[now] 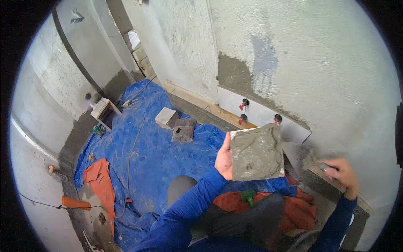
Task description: The person scoops tile adhesive from the floor onto a hawk, spreads it on the wall with a trowel, and sets a white tile into place. They then tap the tile with a rubber mallet to secure it.
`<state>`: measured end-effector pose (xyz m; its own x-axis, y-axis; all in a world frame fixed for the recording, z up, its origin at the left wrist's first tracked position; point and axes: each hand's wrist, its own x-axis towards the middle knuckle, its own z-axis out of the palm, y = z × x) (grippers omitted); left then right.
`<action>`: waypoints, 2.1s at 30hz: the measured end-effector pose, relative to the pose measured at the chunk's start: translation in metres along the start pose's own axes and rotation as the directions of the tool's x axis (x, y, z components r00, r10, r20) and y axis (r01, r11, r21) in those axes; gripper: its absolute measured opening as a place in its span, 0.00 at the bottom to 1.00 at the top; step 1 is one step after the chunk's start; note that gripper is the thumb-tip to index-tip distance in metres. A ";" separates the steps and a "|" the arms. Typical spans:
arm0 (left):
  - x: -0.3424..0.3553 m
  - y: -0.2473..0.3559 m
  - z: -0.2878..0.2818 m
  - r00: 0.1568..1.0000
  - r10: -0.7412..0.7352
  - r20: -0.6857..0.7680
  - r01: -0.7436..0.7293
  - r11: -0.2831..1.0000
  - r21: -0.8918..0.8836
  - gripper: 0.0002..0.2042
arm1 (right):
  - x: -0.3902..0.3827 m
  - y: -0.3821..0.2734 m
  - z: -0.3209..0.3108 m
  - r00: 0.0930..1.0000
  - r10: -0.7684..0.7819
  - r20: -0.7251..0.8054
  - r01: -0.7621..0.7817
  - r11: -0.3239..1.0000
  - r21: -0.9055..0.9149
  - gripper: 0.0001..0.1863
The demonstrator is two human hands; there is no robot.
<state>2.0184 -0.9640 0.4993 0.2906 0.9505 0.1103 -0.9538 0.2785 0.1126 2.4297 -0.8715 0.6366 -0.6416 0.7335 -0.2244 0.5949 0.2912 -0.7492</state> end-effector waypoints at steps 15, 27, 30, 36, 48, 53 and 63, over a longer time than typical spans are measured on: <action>0.096 0.129 -0.197 0.936 0.293 -0.193 -0.290 0.956 0.047 0.35 | 0.059 0.032 0.182 0.541 0.342 -0.769 0.324 0.759 0.565 0.25; 0.082 0.170 -0.246 0.900 0.332 -0.282 -0.309 0.943 0.126 0.35 | 0.179 0.016 0.223 0.312 0.350 -0.883 0.106 0.911 0.398 0.23; 0.073 0.177 -0.241 0.903 0.335 -0.269 -0.319 0.942 0.104 0.35 | 0.191 0.014 0.226 0.310 0.341 -0.887 0.099 0.917 0.387 0.23; 0.050 0.195 -0.230 0.850 0.414 -0.327 -0.389 0.910 0.141 0.34 | 0.214 -0.007 0.239 0.339 0.432 -0.836 0.099 0.867 0.488 0.24; 0.003 0.246 -0.247 0.913 0.399 0.087 -0.407 0.906 0.118 0.32 | 0.314 -0.076 0.265 0.438 0.486 -0.756 0.584 0.486 0.650 0.26; -0.009 0.267 -0.254 0.900 0.414 0.135 -0.429 0.897 0.105 0.32 | 0.346 -0.094 0.277 0.431 0.482 -0.763 0.661 0.406 0.631 0.25; -0.027 0.285 -0.257 0.776 0.606 -0.176 -0.570 0.792 0.218 0.36 | 0.385 -0.134 0.304 0.493 0.455 -0.741 0.653 0.370 0.661 0.25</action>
<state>1.7188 -0.8745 0.2744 -0.3662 0.9303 -0.0198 -0.9047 -0.3510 0.2414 1.9553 -0.8146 0.4609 0.3129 0.9497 0.0107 -0.5186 0.1803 -0.8358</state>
